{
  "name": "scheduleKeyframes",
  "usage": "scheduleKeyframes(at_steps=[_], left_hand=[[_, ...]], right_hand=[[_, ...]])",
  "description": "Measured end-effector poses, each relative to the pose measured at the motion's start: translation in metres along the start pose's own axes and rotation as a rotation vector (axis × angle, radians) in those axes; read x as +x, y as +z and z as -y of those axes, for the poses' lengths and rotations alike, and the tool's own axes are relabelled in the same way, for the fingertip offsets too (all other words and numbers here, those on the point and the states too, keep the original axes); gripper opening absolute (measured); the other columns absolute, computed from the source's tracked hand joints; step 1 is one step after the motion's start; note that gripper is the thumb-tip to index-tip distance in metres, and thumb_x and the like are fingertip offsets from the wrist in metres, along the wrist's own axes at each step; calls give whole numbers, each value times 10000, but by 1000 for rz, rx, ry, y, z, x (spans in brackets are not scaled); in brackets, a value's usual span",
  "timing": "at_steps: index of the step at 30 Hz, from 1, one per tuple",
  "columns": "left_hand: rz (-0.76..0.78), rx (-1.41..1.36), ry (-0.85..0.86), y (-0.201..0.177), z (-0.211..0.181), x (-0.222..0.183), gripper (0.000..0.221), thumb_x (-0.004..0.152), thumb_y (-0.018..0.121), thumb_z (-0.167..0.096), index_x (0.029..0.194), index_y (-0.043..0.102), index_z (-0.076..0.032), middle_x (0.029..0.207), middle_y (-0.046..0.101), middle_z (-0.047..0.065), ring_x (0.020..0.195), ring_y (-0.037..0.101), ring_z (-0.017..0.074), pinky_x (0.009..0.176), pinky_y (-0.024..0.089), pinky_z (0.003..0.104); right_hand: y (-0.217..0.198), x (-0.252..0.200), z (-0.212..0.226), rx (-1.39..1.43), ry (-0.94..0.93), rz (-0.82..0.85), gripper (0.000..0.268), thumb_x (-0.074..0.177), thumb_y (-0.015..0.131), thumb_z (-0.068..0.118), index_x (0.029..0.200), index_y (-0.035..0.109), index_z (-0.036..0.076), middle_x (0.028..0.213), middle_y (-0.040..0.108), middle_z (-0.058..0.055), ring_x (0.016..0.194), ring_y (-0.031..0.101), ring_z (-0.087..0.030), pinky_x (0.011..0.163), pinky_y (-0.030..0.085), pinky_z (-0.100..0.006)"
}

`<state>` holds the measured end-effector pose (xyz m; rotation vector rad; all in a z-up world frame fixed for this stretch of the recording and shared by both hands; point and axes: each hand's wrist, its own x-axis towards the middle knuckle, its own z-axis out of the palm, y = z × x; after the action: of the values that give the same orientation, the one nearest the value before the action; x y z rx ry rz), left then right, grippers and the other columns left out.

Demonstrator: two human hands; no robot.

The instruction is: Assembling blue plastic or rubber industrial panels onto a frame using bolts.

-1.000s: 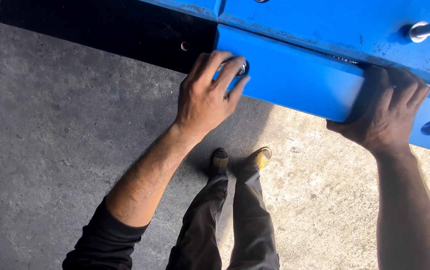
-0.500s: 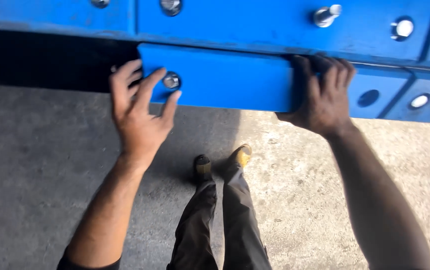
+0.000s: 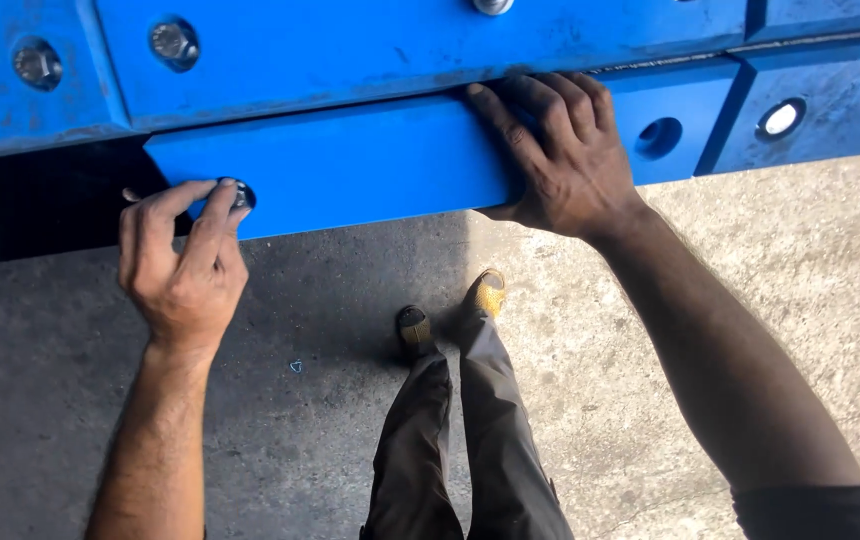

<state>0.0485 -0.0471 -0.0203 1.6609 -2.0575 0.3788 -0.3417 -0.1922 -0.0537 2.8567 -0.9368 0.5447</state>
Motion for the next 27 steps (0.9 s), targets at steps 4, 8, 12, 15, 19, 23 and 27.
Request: scheduleKeyframes(at_steps=[4,8,12,15,19,23,27], left_hand=[[90,-22,158,-5,9,3,197,1065,822,-37,1230,805,-142,1232,681,3,1133,653,166,943,587,291],[211,-12,204,-10,-3,16,187,1043,799,-8,1185,799,-129,1220,684,1,1142,648,128,1006,573,257],[281,-24,246,18,-54,37,405,921,889,-248,1282,754,-124,1326,630,84,1289,566,230,1155,463,413],[254,-148,325,51,-111,75,681,889,935,-404,1451,636,-161,1455,521,139,1392,485,309,1231,403,518],[273,-185,389,92,-167,112,978,840,999,-523,1590,427,-262,1537,394,141,1423,432,338,1215,380,575],[222,-143,416,115,-175,106,1000,850,947,-452,1627,330,-330,1564,329,142,1429,358,348,1186,368,561],[204,-133,429,117,-176,108,1004,802,873,-390,1641,323,-351,1560,332,125,1421,343,336,1173,381,567]], right_hand=[[-12,-47,-38,-33,100,-84,1003,875,839,627,1637,406,139,1450,445,-165,1443,399,-338,1256,315,-532],[-32,-91,-89,-136,158,-55,1018,852,778,670,1640,426,131,1444,444,-178,1398,390,-337,1249,302,-562],[-40,-107,-104,-41,121,26,943,913,732,566,1638,360,92,1504,433,-220,1472,374,-406,1208,321,-613],[-34,-114,-102,-131,155,104,1127,829,813,710,1661,289,159,1532,351,-237,1440,320,-418,1185,294,-646],[-25,-120,-100,-57,294,224,1273,724,908,730,1687,208,277,1593,225,-275,1470,246,-469,1186,292,-672],[-28,-116,-102,-40,282,158,1259,754,924,680,1714,224,262,1584,238,-258,1488,268,-471,1146,305,-670],[-40,-132,-116,-94,231,154,1205,754,904,685,1657,257,219,1598,311,-218,1459,338,-399,1170,364,-589]])
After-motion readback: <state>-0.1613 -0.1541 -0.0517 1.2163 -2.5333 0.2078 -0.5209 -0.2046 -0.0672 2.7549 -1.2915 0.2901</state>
